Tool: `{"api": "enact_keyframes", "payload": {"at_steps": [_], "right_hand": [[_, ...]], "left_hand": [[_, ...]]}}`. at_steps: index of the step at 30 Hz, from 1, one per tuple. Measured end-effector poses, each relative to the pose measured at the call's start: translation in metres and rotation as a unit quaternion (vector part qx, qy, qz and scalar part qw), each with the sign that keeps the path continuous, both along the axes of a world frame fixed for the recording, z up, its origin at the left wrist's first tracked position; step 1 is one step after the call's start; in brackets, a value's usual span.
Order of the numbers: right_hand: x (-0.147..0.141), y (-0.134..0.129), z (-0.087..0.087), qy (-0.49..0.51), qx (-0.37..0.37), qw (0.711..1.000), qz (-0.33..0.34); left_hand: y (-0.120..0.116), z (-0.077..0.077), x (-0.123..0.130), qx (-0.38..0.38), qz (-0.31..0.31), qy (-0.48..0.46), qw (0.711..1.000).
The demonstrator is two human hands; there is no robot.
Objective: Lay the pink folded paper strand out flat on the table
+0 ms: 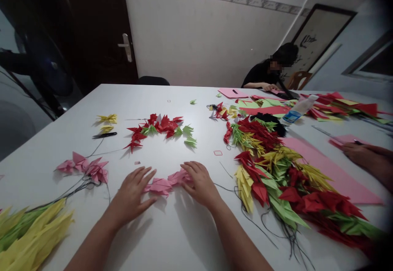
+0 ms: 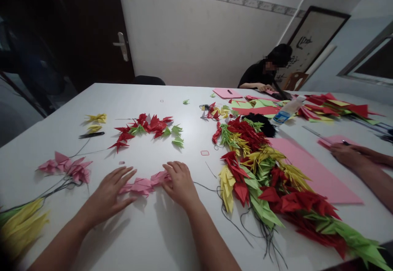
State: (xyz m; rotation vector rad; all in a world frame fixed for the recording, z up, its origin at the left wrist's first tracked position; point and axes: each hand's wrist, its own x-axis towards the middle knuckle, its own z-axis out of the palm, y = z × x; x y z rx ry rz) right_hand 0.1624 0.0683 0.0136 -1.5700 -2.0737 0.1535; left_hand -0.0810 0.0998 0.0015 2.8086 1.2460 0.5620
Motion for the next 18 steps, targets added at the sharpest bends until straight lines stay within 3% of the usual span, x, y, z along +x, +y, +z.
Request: {"api": "enact_keyframes", "payload": {"at_steps": [4,8,14,18], "right_hand": [[-0.001,0.003,-0.011,-0.041,-0.022,0.998,0.034],[0.000,0.002,-0.017,-0.007,-0.021,0.999,0.040],[0.016,-0.007,-0.012,0.054,-0.041,0.994,0.082],[0.030,-0.013,-0.004,0.077,-0.053,0.995,0.026]], "left_hand": [[0.004,-0.003,0.031,-0.071,-0.036,0.024,0.997],[0.009,-0.011,0.032,-0.107,-0.009,0.018,0.994],[0.009,-0.019,0.026,-0.079,0.037,-0.002,0.996],[0.003,-0.019,0.033,-0.018,0.039,-0.014,0.999]]}}
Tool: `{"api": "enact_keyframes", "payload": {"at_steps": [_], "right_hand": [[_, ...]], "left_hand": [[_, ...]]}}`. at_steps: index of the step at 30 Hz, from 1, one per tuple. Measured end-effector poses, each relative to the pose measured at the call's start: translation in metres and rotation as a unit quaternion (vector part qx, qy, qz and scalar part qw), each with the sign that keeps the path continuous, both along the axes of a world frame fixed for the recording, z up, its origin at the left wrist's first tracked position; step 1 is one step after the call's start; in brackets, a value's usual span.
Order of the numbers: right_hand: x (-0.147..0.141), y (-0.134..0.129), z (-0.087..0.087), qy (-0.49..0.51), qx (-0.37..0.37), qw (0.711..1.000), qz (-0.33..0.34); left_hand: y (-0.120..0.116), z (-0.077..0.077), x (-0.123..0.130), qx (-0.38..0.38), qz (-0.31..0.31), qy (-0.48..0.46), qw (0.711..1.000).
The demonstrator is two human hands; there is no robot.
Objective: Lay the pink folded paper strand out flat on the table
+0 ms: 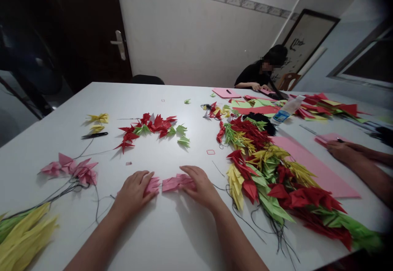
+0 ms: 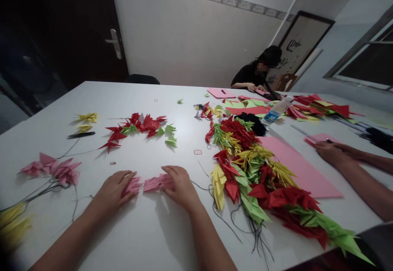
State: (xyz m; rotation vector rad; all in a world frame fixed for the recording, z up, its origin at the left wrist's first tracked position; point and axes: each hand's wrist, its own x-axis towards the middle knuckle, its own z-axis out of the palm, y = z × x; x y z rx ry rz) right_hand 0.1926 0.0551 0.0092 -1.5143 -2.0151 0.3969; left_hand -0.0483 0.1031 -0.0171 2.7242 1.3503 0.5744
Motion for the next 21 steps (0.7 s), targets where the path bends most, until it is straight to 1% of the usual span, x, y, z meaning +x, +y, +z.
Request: {"api": "enact_keyframes", "payload": {"at_steps": [2,4,6,8,11,15,18,21], "right_hand": [[0.006,-0.002,0.000,-0.001,-0.022,0.999,-0.031],[0.009,-0.001,-0.002,-0.003,-0.046,0.998,-0.039],[0.011,0.001,-0.006,-0.003,-0.059,0.998,-0.032],[0.013,0.004,-0.010,0.001,-0.065,0.998,-0.027],[0.016,0.003,-0.011,0.023,-0.085,0.995,-0.054],[0.014,-0.005,-0.008,0.057,-0.105,0.989,-0.089],[0.008,-0.009,-0.008,0.022,-0.094,0.991,-0.092],[0.007,-0.009,-0.010,-0.021,-0.105,0.990,-0.097]], "left_hand": [[-0.004,0.002,0.010,0.029,-0.024,-0.006,0.999],[-0.007,0.003,0.024,0.038,-0.058,-0.011,0.998],[-0.007,0.000,0.037,0.022,-0.084,-0.014,0.996],[-0.005,-0.005,0.046,-0.006,-0.102,-0.021,0.995],[-0.003,-0.012,0.046,-0.038,-0.106,-0.036,0.993],[-0.004,-0.014,0.040,-0.051,-0.080,-0.047,0.994],[-0.005,-0.014,0.039,-0.049,-0.069,-0.056,0.995],[-0.004,-0.014,0.040,-0.053,-0.079,-0.061,0.994]]}}
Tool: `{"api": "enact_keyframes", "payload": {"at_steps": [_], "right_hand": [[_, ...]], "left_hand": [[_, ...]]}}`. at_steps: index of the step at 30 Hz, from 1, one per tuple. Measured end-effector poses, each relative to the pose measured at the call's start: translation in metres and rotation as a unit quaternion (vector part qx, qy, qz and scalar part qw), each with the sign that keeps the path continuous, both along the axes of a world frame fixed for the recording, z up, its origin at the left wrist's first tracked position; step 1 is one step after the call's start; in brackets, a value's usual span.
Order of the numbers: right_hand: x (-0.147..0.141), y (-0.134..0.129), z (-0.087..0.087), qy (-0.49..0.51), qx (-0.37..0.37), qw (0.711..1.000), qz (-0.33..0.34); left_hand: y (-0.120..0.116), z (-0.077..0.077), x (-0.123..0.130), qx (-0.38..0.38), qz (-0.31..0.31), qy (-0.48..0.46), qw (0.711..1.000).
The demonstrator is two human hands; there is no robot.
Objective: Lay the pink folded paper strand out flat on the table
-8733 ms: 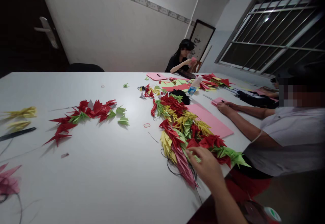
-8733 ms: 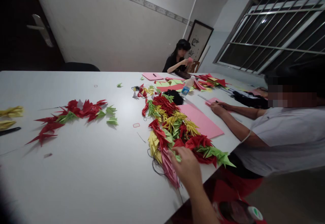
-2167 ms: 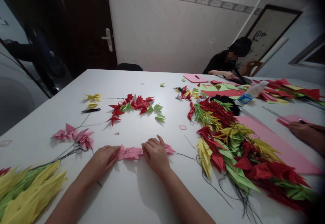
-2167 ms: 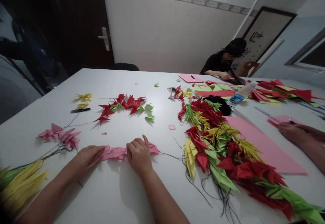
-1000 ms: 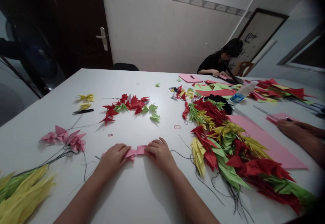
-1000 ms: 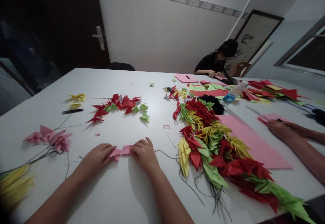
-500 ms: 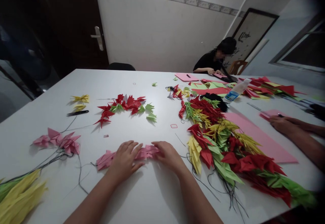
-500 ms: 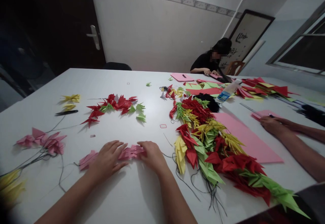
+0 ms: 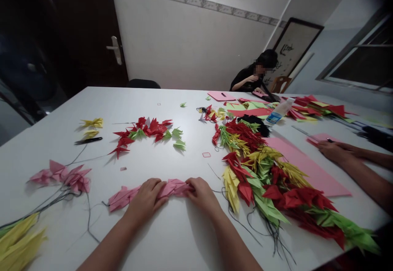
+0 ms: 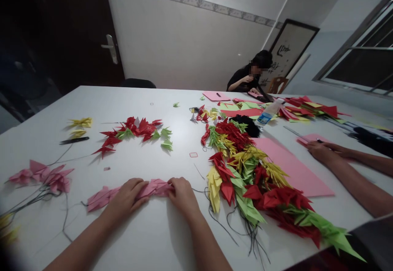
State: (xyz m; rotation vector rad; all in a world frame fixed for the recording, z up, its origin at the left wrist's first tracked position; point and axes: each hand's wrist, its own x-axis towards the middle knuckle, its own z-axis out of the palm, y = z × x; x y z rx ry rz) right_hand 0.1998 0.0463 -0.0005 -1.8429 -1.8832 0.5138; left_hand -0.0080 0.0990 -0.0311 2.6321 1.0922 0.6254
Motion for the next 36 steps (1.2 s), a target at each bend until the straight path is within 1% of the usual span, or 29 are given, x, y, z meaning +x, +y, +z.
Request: {"api": "enact_keyframes", "payload": {"at_steps": [4,6,10,12,14,16,17,18,20,22,25,28,31,33,36], "right_hand": [[0.012,0.001,0.001,-0.012,-0.007,1.000,-0.010],[0.025,-0.001,0.002,-0.003,-0.003,1.000,-0.023],[0.058,-0.007,0.007,-0.010,-0.026,0.999,-0.047],[0.066,-0.011,0.011,-0.031,0.001,0.997,-0.065],[0.059,-0.011,0.016,-0.046,0.065,0.994,-0.080],[0.037,-0.008,0.018,-0.048,0.126,0.988,-0.075],[0.022,-0.005,0.017,-0.046,0.143,0.987,-0.062],[0.008,-0.001,0.015,-0.051,0.148,0.987,-0.047],[-0.017,0.008,0.006,-0.065,0.150,0.985,-0.052],[-0.028,0.015,-0.004,-0.064,0.137,0.987,-0.056],[-0.019,0.019,-0.015,-0.035,0.117,0.992,-0.042],[0.001,0.018,-0.019,-0.023,0.109,0.993,-0.028],[0.011,0.018,-0.021,-0.033,0.118,0.992,-0.035],[0.013,0.018,-0.019,-0.043,0.132,0.989,-0.056],[0.018,0.015,-0.009,-0.027,0.147,0.986,-0.077]], "left_hand": [[0.000,0.002,0.000,-0.005,0.006,0.001,1.000],[0.000,0.003,-0.001,-0.005,0.012,0.000,1.000],[-0.001,0.004,-0.001,-0.012,0.018,0.006,1.000],[-0.001,0.003,-0.001,-0.013,0.018,0.012,1.000],[-0.001,0.000,-0.001,-0.008,0.018,0.013,1.000],[0.000,-0.003,-0.001,0.003,0.016,0.004,1.000],[0.000,-0.004,-0.001,0.010,0.014,-0.002,1.000],[0.001,-0.005,-0.002,0.018,0.011,-0.008,1.000],[0.001,-0.006,-0.003,0.028,0.001,-0.011,1.000],[0.001,-0.004,-0.003,0.037,-0.007,-0.008,0.999],[0.000,-0.002,-0.002,0.053,-0.007,-0.004,0.999],[0.000,-0.003,-0.001,0.070,0.005,0.004,0.998],[0.002,-0.008,0.000,0.092,0.019,0.020,0.995],[0.004,-0.013,-0.001,0.117,0.028,0.032,0.992],[0.006,-0.017,0.000,0.166,0.032,0.055,0.984]]}}
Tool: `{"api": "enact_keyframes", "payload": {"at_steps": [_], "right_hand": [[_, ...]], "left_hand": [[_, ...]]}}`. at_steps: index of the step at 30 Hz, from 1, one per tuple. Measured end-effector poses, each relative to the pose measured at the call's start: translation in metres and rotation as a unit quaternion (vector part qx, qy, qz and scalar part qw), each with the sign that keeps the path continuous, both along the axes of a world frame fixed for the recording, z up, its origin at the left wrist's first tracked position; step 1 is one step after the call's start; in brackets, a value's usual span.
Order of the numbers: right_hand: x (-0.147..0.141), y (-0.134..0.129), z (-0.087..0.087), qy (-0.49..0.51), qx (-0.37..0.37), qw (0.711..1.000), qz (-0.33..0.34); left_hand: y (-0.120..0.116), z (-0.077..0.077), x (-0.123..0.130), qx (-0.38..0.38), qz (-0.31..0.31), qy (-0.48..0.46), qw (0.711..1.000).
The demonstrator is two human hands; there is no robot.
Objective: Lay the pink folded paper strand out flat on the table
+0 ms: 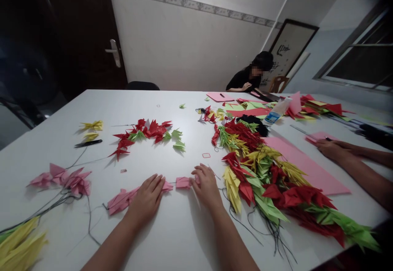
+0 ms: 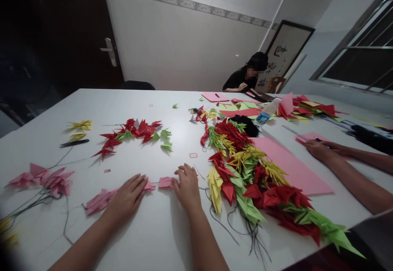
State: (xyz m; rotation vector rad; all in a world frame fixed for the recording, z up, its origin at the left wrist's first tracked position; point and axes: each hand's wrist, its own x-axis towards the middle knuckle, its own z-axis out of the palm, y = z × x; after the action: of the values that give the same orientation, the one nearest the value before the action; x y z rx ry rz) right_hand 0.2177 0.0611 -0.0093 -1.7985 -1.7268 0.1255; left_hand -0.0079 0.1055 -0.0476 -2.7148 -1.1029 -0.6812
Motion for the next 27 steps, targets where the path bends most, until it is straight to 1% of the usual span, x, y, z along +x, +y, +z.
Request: {"api": "enact_keyframes", "payload": {"at_steps": [2,4,6,8,10,12,13,14,16,17,19,22,24,27], "right_hand": [[0.008,-0.004,0.009,0.024,-0.005,1.000,0.008],[0.016,-0.011,0.014,0.026,-0.030,0.999,0.012],[0.022,-0.018,0.012,-0.001,-0.068,0.998,-0.001],[0.026,-0.025,0.004,-0.030,-0.101,0.994,-0.015],[0.028,-0.030,-0.005,-0.039,-0.120,0.992,-0.008],[0.031,-0.033,-0.009,-0.028,-0.120,0.992,0.008],[0.033,-0.034,-0.009,-0.019,-0.114,0.993,0.014],[0.035,-0.033,-0.009,-0.009,-0.105,0.994,0.016],[0.037,-0.032,-0.009,0.005,-0.087,0.996,0.015],[0.038,-0.031,-0.009,0.010,-0.077,0.997,0.015],[0.038,-0.030,-0.012,0.019,-0.062,0.998,0.019],[0.038,-0.029,-0.021,0.030,-0.045,0.998,0.025],[0.040,-0.030,-0.026,0.032,-0.036,0.999,0.024],[0.046,-0.030,-0.026,0.018,-0.032,0.999,0.024]], "left_hand": [[-0.002,0.005,0.003,0.037,0.003,0.018,0.999],[-0.008,0.015,0.005,0.071,0.004,0.028,0.997],[-0.017,0.027,0.001,0.089,0.005,0.029,0.996],[-0.025,0.034,-0.015,0.086,0.032,0.022,0.996],[-0.028,0.030,-0.044,0.081,0.109,0.005,0.991],[-0.025,0.018,-0.078,0.055,0.203,0.010,0.978],[-0.022,0.010,-0.094,0.026,0.238,0.024,0.971],[-0.019,0.004,-0.108,-0.009,0.257,0.042,0.965],[-0.013,-0.003,-0.125,-0.075,0.246,0.079,0.963],[-0.010,-0.003,-0.127,-0.087,0.242,0.083,0.963],[-0.006,0.003,-0.122,-0.086,0.236,0.082,0.965],[0.003,0.018,-0.102,-0.068,0.253,0.083,0.962],[0.011,0.025,-0.091,-0.069,0.273,0.088,0.956],[0.022,0.026,-0.084,-0.075,0.283,0.083,0.953]]}}
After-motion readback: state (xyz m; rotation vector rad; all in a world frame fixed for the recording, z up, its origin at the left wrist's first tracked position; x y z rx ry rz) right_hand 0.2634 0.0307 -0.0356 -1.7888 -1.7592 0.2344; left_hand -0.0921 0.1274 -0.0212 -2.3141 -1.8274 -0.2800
